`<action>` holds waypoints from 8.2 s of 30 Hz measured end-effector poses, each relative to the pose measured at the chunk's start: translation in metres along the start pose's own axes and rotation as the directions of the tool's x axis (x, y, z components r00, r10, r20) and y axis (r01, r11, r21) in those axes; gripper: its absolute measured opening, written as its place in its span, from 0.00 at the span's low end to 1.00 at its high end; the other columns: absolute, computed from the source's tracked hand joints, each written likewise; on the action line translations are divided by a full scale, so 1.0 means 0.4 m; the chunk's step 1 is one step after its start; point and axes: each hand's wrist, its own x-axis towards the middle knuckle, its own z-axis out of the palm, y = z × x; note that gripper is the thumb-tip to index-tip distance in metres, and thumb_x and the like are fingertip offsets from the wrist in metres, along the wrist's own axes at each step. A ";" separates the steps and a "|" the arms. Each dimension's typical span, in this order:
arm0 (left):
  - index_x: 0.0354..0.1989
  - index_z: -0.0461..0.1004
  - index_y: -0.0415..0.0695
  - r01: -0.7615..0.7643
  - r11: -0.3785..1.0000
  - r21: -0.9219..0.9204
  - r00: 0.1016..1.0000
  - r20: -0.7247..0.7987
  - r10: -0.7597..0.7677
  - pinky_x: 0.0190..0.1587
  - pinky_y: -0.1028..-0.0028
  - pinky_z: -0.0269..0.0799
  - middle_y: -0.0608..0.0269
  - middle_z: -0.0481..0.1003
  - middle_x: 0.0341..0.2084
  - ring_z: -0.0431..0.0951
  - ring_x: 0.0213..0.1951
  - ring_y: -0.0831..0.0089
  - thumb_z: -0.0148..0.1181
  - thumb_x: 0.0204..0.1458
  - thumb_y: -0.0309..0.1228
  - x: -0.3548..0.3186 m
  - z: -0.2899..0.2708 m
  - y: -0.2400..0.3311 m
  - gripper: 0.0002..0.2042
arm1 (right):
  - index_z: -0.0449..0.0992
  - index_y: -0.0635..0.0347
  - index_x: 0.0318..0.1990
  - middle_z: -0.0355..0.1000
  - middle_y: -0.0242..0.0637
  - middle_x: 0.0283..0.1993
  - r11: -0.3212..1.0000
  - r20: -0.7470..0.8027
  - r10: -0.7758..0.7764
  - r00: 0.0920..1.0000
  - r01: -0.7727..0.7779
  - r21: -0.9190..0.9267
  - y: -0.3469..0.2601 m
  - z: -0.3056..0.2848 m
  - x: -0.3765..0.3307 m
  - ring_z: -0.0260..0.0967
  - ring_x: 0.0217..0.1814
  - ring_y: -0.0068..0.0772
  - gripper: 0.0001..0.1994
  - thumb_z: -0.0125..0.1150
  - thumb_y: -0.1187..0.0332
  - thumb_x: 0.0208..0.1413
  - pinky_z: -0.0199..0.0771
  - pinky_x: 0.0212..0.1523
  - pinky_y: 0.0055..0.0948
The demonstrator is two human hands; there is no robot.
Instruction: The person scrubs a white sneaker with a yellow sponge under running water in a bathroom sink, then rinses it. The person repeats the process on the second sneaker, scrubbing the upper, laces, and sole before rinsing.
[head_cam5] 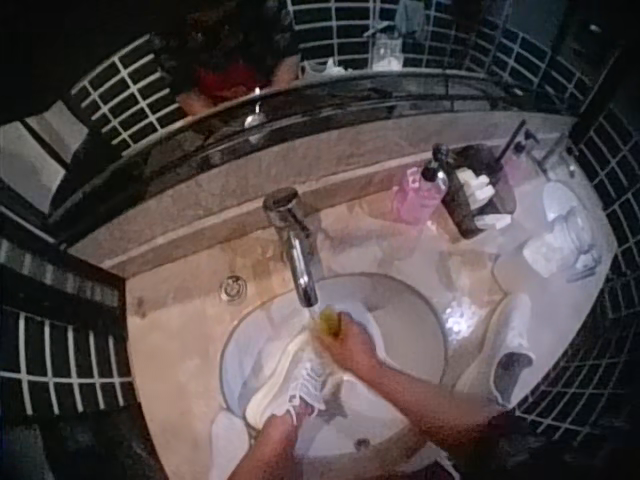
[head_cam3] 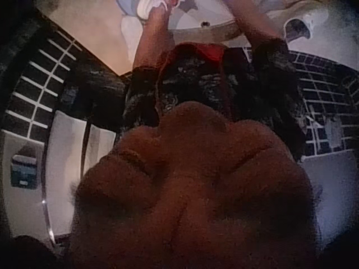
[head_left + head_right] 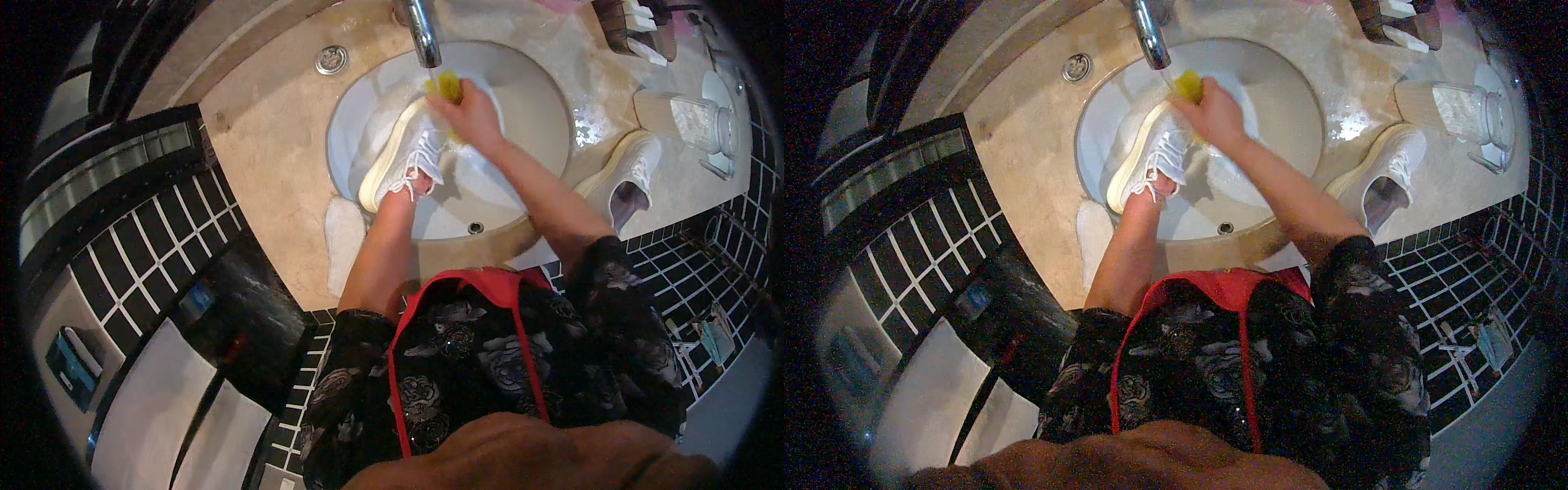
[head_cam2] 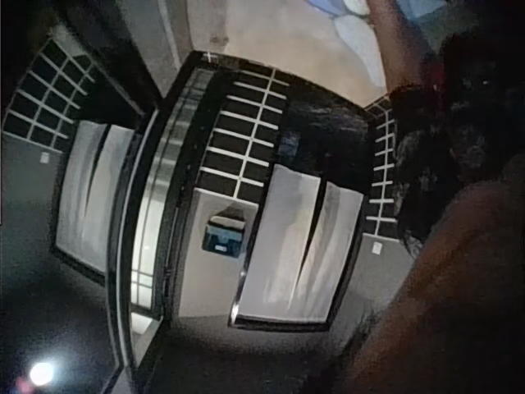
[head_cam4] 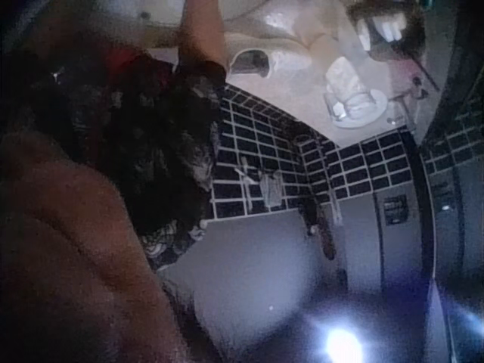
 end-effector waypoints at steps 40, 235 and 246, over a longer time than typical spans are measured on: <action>0.64 0.62 0.43 0.033 0.845 -0.534 0.968 0.227 0.106 0.67 0.65 0.59 0.50 0.68 0.59 0.68 0.60 0.61 0.41 0.66 0.35 0.088 0.065 -0.044 0.20 | 0.72 0.54 0.47 0.78 0.44 0.35 0.980 -0.195 -0.192 0.962 0.197 0.007 0.037 -0.017 -0.017 0.77 0.36 0.52 0.24 0.63 0.46 0.53 0.76 0.35 0.45; 0.52 0.73 0.43 0.357 0.802 0.478 0.934 -0.188 -0.303 0.52 0.62 0.73 0.50 0.74 0.50 0.75 0.50 0.55 0.48 0.60 0.31 0.061 -0.030 -0.097 0.15 | 0.65 0.63 0.50 0.76 0.51 0.45 0.971 0.211 -0.027 0.977 0.076 -0.226 0.131 0.009 0.047 0.75 0.49 0.51 0.29 0.65 0.48 0.52 0.75 0.49 0.45; 0.50 0.73 0.44 0.238 0.800 -0.551 0.931 -0.106 -0.350 0.48 0.64 0.75 0.57 0.76 0.44 0.77 0.44 0.62 0.48 0.64 0.37 0.074 0.039 -0.063 0.13 | 0.67 0.64 0.47 0.76 0.54 0.41 0.998 0.170 0.058 0.984 -0.052 -0.044 0.084 0.019 -0.068 0.76 0.44 0.55 0.32 0.57 0.39 0.54 0.74 0.46 0.48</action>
